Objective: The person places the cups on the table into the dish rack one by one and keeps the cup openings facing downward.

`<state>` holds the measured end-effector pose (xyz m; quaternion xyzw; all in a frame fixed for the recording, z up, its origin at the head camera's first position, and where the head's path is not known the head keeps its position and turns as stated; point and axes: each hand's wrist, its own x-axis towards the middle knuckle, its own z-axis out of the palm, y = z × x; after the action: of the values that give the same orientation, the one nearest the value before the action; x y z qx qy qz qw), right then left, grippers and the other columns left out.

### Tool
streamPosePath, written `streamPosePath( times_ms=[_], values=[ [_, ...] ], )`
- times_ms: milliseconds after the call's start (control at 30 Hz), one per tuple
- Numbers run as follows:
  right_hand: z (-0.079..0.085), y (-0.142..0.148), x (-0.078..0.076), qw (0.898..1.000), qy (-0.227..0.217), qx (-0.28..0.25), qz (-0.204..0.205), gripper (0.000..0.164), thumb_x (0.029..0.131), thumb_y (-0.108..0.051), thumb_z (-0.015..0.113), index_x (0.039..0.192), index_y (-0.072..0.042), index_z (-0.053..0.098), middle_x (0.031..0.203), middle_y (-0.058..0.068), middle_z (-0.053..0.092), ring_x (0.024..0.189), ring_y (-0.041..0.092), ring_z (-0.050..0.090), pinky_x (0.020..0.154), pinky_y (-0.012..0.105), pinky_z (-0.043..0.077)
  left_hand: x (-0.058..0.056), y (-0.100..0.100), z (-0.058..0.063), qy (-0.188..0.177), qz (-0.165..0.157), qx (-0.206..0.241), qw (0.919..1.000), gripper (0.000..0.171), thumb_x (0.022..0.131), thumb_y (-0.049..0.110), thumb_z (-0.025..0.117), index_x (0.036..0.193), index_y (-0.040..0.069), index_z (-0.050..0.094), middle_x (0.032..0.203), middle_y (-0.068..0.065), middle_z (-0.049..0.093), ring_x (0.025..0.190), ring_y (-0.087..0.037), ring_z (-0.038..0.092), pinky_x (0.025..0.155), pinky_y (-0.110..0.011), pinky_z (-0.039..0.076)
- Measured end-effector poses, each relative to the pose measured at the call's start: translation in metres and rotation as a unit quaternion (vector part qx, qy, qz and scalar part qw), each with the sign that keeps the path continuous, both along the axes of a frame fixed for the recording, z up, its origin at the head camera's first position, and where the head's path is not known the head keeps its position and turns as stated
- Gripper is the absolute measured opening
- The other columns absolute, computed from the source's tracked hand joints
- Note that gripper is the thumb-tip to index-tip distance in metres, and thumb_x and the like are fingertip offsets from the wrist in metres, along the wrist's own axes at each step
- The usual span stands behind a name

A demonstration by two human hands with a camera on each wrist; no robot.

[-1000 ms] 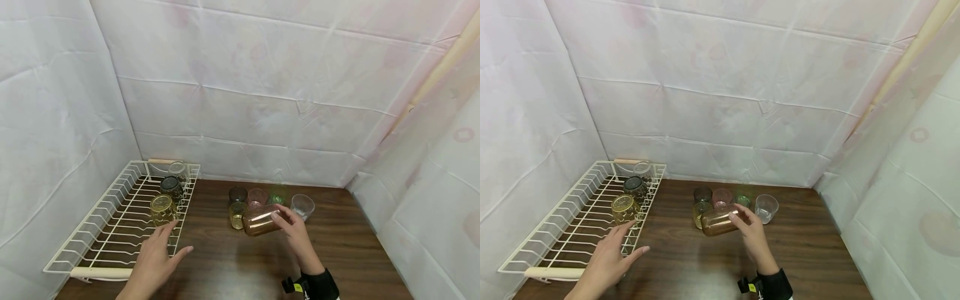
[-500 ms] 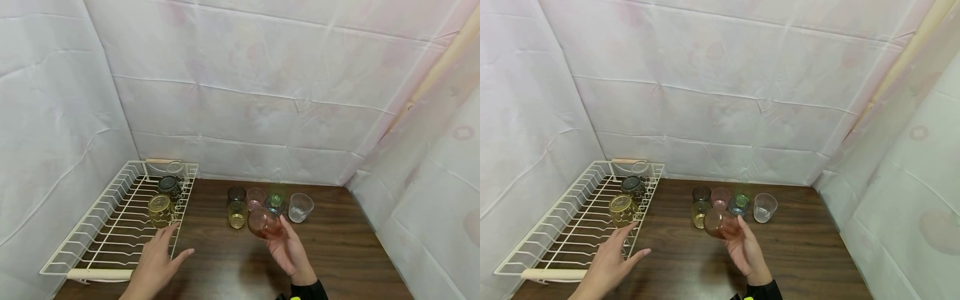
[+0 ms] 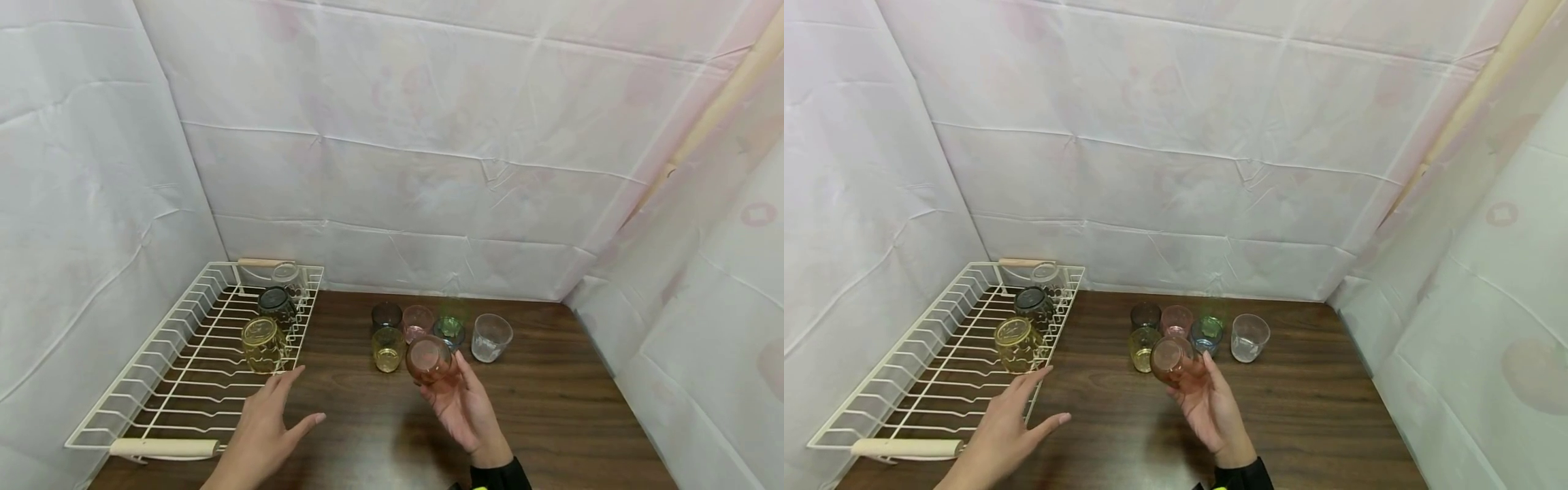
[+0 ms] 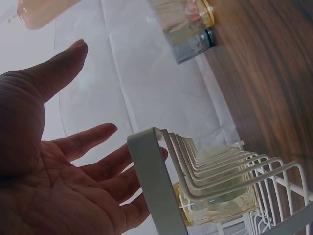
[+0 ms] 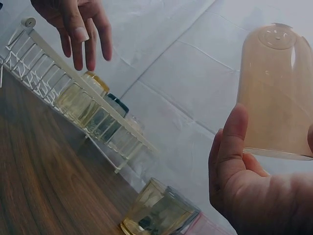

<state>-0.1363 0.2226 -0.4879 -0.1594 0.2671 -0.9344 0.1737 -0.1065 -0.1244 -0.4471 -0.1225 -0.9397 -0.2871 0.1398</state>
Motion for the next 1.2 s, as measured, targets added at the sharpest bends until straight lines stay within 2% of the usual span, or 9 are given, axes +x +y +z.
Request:
streamPosePath(
  times_ms=[300,600,900,1067,1200],
  values=[
    [-0.002,-0.001,0.001,1.000,-0.028,0.013,0.004,0.057,0.117,-0.047,0.020,0.130,-0.019,0.068,0.130,0.001,0.074,0.121,0.017,0.072,0.104,0.027,0.059,0.000,0.004,-0.001,-0.003,-0.017,-0.002,0.9998,0.082,0.080,0.041,0.093,0.148,0.010,0.060,0.135,-0.014,0.069,0.124,-0.043,0.067,0.103,-0.069,0.050],
    [-0.004,-0.003,0.003,0.999,-0.036,-0.010,0.031,0.060,0.117,-0.048,0.019,0.134,-0.016,0.066,0.137,0.006,0.072,0.125,0.025,0.072,0.106,0.028,0.059,-0.002,0.020,-0.001,0.020,-0.031,0.006,0.9993,0.080,0.080,0.041,0.093,0.148,0.014,0.061,0.134,-0.010,0.070,0.123,-0.038,0.068,0.103,-0.064,0.052],
    [-0.010,-0.012,0.005,0.998,-0.046,0.006,0.031,0.055,0.117,-0.047,0.021,0.141,-0.017,0.061,0.143,0.006,0.068,0.129,0.024,0.070,0.110,0.029,0.057,0.001,0.045,0.006,0.029,-0.066,0.002,0.9974,0.082,0.079,0.040,0.095,0.149,0.017,0.060,0.137,-0.004,0.069,0.123,-0.030,0.068,0.102,-0.055,0.056],
    [-0.013,-0.020,0.007,0.998,-0.051,0.018,0.038,0.057,0.118,-0.047,0.021,0.133,-0.019,0.067,0.139,0.003,0.072,0.129,0.022,0.071,0.109,0.028,0.058,0.003,0.064,0.012,0.017,-0.096,0.014,0.9951,0.086,0.081,0.042,0.093,0.154,0.018,0.055,0.142,-0.001,0.066,0.129,-0.026,0.065,0.106,-0.053,0.056],
    [-0.013,-0.026,0.006,0.998,-0.043,0.025,0.043,0.058,0.118,-0.047,0.022,0.134,-0.018,0.070,0.137,0.001,0.073,0.130,0.019,0.070,0.110,0.028,0.057,0.002,0.078,0.019,0.007,-0.112,0.035,0.9930,0.091,0.085,0.046,0.089,0.161,0.019,0.046,0.152,-0.001,0.062,0.137,-0.026,0.062,0.112,-0.053,0.054]
  ],
)
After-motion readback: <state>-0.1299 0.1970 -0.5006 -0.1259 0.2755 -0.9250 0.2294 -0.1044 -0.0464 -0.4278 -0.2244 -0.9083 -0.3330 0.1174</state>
